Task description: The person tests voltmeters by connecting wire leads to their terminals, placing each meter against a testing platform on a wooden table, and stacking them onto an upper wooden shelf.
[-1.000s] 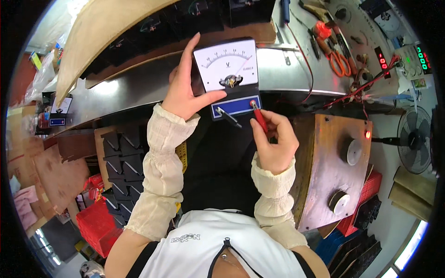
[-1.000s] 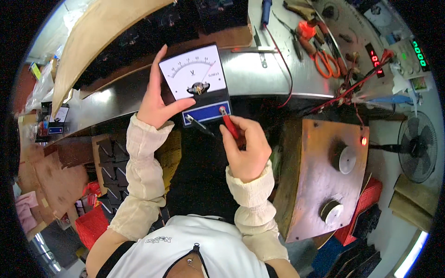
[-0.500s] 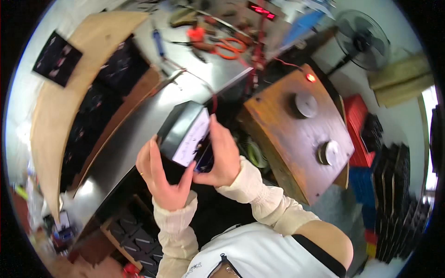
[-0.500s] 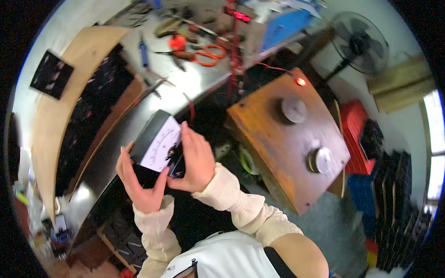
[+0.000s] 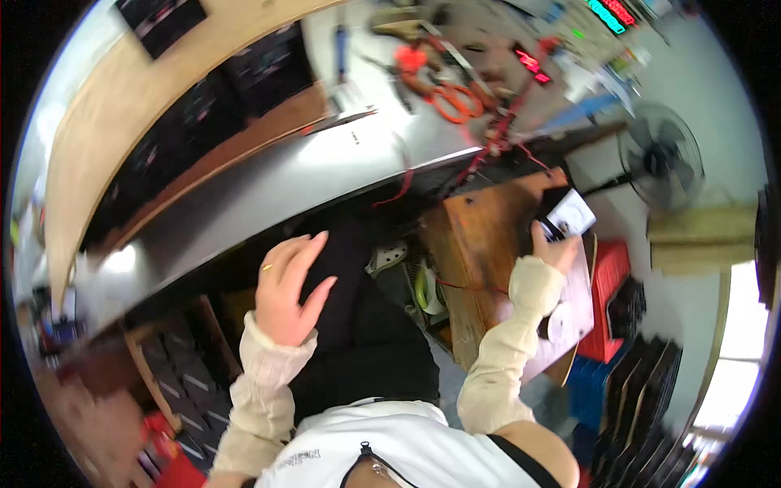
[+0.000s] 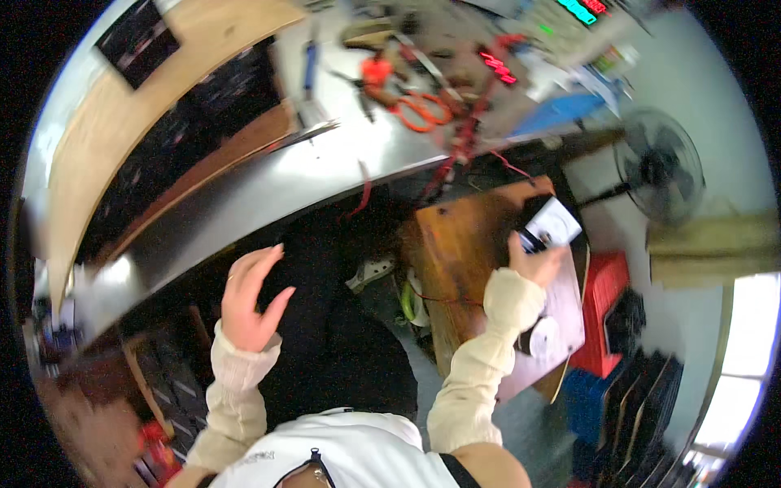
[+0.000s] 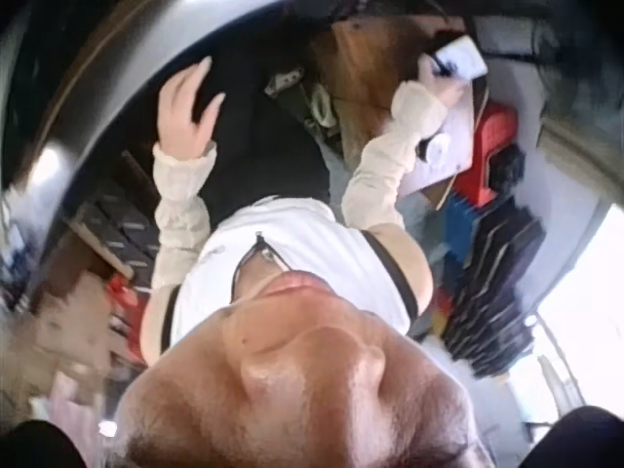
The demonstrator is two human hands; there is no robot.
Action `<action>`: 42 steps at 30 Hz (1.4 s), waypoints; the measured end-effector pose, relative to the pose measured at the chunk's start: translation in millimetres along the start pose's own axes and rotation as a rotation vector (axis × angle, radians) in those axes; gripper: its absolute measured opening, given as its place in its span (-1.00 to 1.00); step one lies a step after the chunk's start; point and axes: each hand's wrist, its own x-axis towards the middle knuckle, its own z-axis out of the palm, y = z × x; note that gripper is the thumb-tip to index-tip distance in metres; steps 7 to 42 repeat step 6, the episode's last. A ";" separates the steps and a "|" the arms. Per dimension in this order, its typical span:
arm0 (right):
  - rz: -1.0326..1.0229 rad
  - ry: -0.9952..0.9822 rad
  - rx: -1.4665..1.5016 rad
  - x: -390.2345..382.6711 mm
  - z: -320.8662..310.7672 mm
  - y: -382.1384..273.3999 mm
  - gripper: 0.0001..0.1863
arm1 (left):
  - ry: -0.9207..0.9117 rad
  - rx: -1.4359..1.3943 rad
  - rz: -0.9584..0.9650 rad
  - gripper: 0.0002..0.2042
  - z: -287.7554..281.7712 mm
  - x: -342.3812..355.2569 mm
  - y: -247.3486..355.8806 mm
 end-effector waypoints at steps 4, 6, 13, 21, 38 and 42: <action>0.076 -0.028 0.369 7.2 3.8 15.8 -0.03 | 0.007 -0.034 0.009 -0.46 5.0 -2.9 -0.2; 0.069 -0.004 0.413 14.7 24.4 11.0 -0.02 | 0.028 -0.064 0.032 -0.46 7.5 -6.9 -1.8; 0.069 -0.004 0.413 14.7 24.4 11.0 -0.02 | 0.028 -0.064 0.032 -0.46 7.5 -6.9 -1.8; 0.069 -0.004 0.413 14.7 24.4 11.0 -0.02 | 0.028 -0.064 0.032 -0.46 7.5 -6.9 -1.8; 0.069 -0.004 0.413 14.7 24.4 11.0 -0.02 | 0.028 -0.064 0.032 -0.46 7.5 -6.9 -1.8; 0.069 -0.004 0.413 14.7 24.4 11.0 -0.02 | 0.028 -0.064 0.032 -0.46 7.5 -6.9 -1.8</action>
